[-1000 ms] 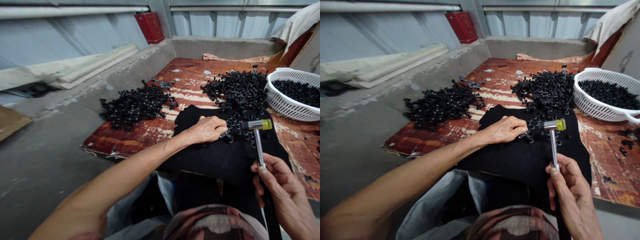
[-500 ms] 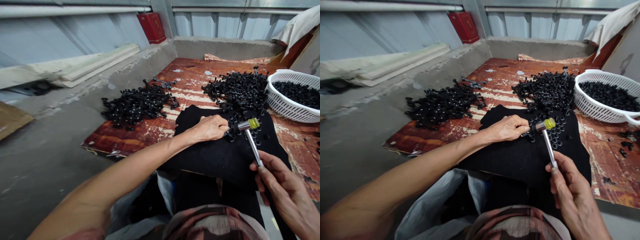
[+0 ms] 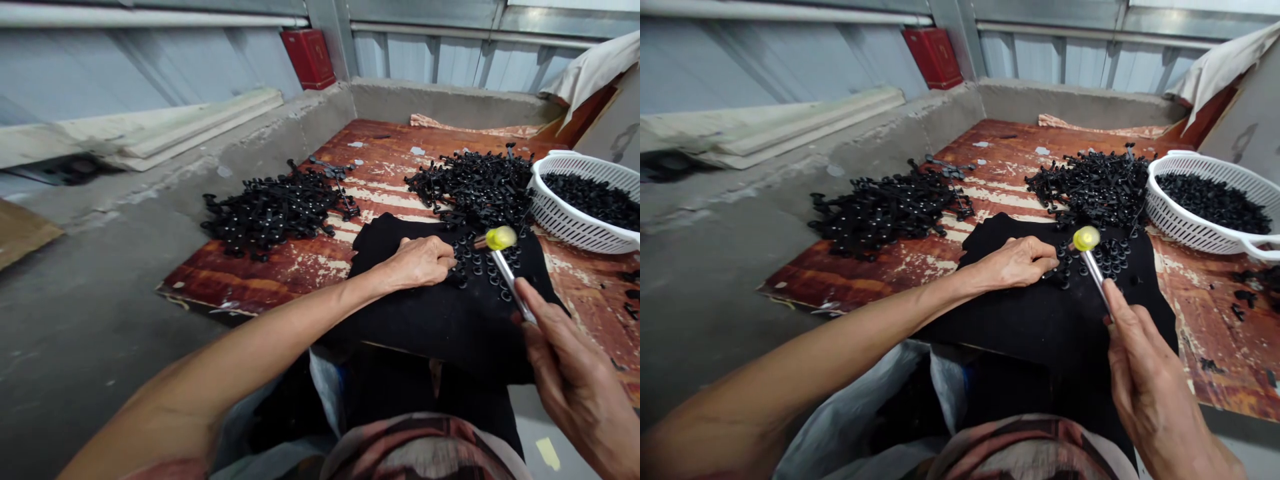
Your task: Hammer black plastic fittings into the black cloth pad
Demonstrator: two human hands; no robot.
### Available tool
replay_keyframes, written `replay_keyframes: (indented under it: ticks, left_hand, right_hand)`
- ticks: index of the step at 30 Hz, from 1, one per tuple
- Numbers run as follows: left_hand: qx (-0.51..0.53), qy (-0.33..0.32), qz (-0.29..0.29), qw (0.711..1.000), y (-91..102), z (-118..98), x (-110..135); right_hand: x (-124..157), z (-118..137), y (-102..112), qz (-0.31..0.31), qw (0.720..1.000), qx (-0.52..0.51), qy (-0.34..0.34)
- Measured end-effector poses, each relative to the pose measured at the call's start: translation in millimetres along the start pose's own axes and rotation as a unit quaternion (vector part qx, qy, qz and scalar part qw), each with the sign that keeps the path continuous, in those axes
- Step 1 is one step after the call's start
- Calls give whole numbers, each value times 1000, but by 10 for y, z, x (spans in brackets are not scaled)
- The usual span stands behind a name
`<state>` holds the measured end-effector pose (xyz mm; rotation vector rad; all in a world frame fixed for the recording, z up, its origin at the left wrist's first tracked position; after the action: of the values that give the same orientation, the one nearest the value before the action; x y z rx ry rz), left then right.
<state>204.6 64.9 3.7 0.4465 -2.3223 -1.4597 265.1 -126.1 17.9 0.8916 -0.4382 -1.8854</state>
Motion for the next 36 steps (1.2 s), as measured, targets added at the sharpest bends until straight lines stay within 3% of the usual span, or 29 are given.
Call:
replay_keyframes:
  ticks: [3, 7, 12, 16, 20, 24, 27, 31, 36]
  left_hand:
    - [-3, -6, 2, 1000, -9, -3, 0]
    - [-18, 1, 0, 1000, -16, 3, -8]
    - [-11, -11, -2, 1000, -29, 2, -18]
    - [-14, -7, -1, 1000, -27, 6, -14]
    - [-16, -5, 2, 1000, -35, -5, -6]
    - [-21, 0, 0, 1000, -47, -2, -6]
    - [-22, -3, -5, 1000, -46, -4, -6]
    - [-27, -1, -2, 1000, -51, -2, 0]
    - [-34, -7, -13, 999, -55, -4, 0]
  right_hand:
    - [-5, 45, 43, -16, 999, 30, 24]
    - [-12, -53, -46, 40, 998, 43, -4]
    - [7, -42, 43, -23, 1000, 13, 0]
    - [23, -84, -33, 31, 999, 11, -22]
    - [9, 9, 60, -9, 999, 40, 16]
    - [-32, 17, -26, 40, 998, 54, 14]
    - [-36, 27, 28, -1, 999, 33, 23]
    - [-4, -16, -22, 36, 998, 45, 6]
    - [-2, -18, 36, 9, 998, 53, 11]
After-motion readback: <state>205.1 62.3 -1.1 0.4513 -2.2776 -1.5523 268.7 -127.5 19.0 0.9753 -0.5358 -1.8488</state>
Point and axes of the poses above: each hand's wrist, its own x-axis away from the middle knuckle, its own y-axis out of the back of the hand, z = x × y, the point moved 8 cm from there along -x, towards the middle knuckle, and after that the axes turned 14 degrees about -x, right-handed, at the moved point
